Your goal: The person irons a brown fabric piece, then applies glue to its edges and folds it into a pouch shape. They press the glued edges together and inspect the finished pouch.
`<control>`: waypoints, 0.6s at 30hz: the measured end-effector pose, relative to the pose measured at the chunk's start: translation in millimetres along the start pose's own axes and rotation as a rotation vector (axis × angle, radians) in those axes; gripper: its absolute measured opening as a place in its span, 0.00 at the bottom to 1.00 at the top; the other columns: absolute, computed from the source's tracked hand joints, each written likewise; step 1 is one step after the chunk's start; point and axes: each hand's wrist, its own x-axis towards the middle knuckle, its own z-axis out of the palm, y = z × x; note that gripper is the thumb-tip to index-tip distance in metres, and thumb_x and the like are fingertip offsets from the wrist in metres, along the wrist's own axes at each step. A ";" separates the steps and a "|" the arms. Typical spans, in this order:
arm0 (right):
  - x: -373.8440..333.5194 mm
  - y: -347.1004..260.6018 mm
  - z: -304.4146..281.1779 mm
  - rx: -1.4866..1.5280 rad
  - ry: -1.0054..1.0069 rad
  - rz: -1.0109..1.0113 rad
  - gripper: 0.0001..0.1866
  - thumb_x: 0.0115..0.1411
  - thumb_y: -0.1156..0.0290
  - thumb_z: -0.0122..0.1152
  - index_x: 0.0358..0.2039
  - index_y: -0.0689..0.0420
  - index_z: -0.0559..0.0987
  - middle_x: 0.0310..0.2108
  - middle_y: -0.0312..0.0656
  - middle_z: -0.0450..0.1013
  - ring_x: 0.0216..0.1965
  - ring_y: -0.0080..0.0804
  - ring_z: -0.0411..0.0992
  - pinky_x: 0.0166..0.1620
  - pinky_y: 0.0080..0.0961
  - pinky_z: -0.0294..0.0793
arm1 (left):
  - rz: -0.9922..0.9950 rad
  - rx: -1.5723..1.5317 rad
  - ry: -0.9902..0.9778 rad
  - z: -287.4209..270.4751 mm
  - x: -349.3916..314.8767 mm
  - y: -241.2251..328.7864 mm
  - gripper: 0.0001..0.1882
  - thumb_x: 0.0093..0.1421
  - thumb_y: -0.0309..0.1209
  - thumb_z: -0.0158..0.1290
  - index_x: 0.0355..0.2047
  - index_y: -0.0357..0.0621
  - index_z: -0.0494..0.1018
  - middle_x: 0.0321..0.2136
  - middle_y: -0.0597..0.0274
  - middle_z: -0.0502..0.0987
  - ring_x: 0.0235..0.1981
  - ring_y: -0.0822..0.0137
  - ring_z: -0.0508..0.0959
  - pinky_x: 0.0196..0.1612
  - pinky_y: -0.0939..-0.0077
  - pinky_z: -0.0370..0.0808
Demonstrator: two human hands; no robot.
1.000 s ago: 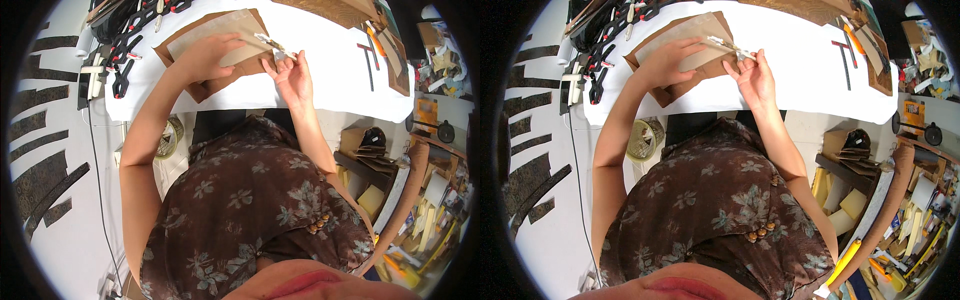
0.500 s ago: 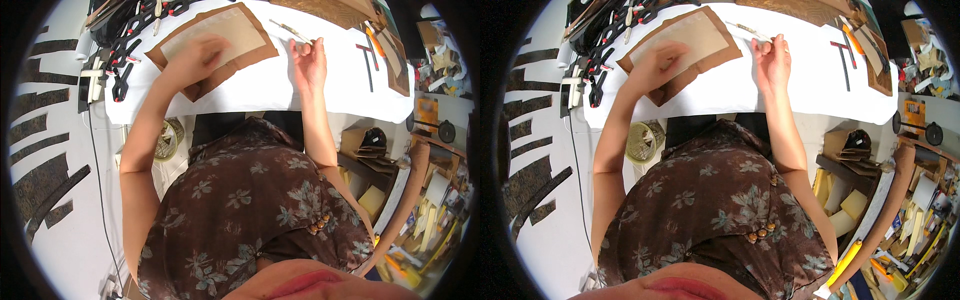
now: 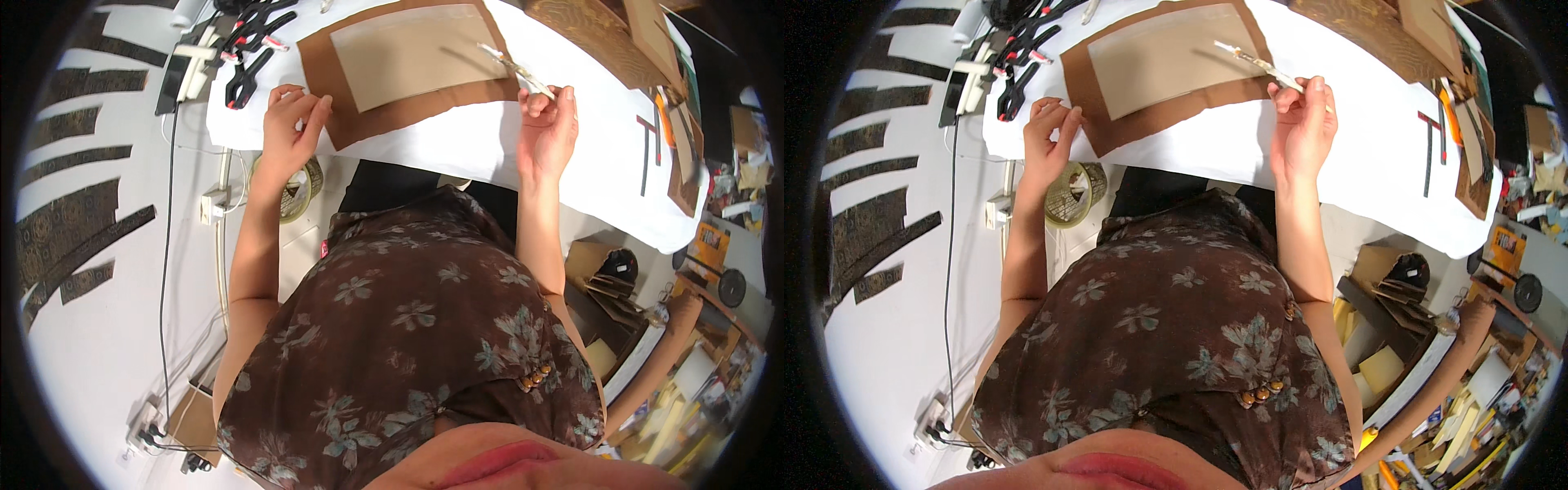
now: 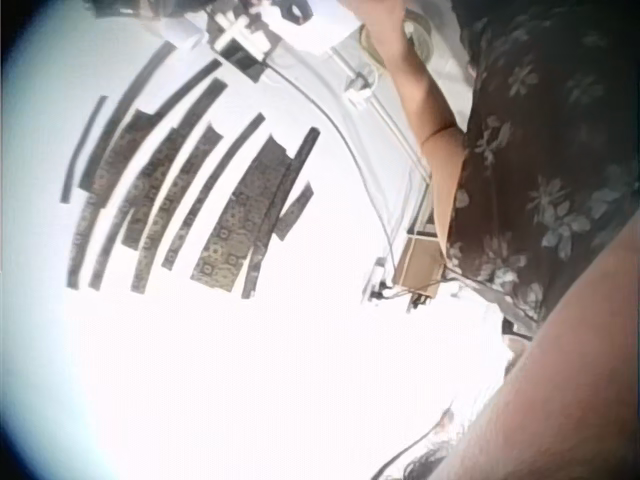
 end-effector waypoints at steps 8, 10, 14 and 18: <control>-60.4 22.6 48.9 -0.917 -0.464 -0.727 0.12 0.56 0.76 0.71 0.21 0.57 0.74 0.17 0.36 0.72 0.18 0.24 0.69 0.22 0.23 0.66 | 0.291 -0.160 -0.027 8.3 74.4 21.7 0.16 0.57 0.17 0.56 0.45 0.42 0.78 0.45 0.62 0.81 0.40 0.58 0.77 0.47 0.66 0.74; -66.3 30.1 63.1 -0.990 -0.612 -0.904 0.12 0.47 0.79 0.71 0.20 0.57 0.73 0.16 0.37 0.71 0.16 0.35 0.68 0.22 0.29 0.67 | 0.255 -0.230 -0.184 19.1 97.2 20.2 0.12 0.56 0.20 0.59 0.42 0.38 0.80 0.43 0.57 0.82 0.43 0.57 0.79 0.49 0.66 0.75; -74.3 44.4 71.9 -1.100 -0.679 -0.990 0.15 0.46 0.78 0.72 0.19 0.56 0.70 0.16 0.38 0.68 0.17 0.36 0.67 0.23 0.29 0.68 | 0.407 -0.105 -0.301 40.7 113.1 -8.2 0.14 0.55 0.19 0.57 0.43 0.38 0.79 0.51 0.57 0.79 0.48 0.55 0.78 0.53 0.63 0.74; -81.6 41.3 68.1 -1.210 -0.721 -0.968 0.15 0.47 0.78 0.71 0.20 0.55 0.69 0.16 0.38 0.67 0.17 0.36 0.65 0.23 0.29 0.67 | 0.363 -0.190 -0.402 43.0 114.1 -10.1 0.12 0.56 0.26 0.54 0.41 0.38 0.77 0.50 0.48 0.76 0.51 0.48 0.75 0.57 0.57 0.70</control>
